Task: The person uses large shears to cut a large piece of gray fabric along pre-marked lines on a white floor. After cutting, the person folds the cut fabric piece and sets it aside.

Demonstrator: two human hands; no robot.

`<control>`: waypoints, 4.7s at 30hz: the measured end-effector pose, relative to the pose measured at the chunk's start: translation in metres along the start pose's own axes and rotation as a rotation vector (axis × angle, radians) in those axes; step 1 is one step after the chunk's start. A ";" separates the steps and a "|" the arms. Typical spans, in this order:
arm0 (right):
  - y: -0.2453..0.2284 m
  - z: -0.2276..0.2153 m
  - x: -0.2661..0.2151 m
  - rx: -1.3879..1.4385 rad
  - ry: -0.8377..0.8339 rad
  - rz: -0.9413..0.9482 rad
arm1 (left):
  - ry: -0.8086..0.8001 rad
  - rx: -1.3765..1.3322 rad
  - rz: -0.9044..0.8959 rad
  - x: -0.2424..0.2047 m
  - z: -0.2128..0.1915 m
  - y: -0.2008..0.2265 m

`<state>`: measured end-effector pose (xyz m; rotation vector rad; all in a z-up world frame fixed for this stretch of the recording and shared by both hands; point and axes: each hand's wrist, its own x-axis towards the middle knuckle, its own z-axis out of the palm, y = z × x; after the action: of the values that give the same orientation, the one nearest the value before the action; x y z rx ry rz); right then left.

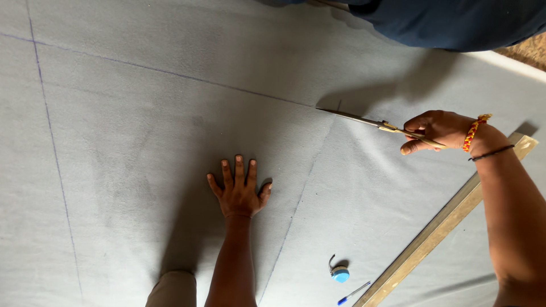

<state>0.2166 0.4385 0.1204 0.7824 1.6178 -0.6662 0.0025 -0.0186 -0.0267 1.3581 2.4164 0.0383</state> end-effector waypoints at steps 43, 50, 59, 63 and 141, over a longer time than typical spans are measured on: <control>-0.040 0.001 0.028 0.019 0.069 -0.073 | -0.017 0.017 -0.001 0.000 -0.001 0.002; -0.036 0.002 0.039 -0.036 0.104 -0.327 | -0.007 0.014 0.001 -0.001 0.000 -0.001; -0.053 -0.004 0.035 0.016 0.092 -0.173 | -0.042 0.012 -0.002 -0.001 -0.001 -0.002; -0.053 -0.006 0.031 0.098 0.013 -0.087 | -0.016 -0.010 -0.002 0.002 0.000 0.001; -0.288 -0.083 0.074 0.114 0.368 -0.946 | -0.135 -0.185 0.006 0.001 0.011 -0.001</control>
<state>-0.0697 0.3356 0.0646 0.1655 2.3064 -1.3376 0.0046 -0.0200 -0.0375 1.2446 2.2370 0.1623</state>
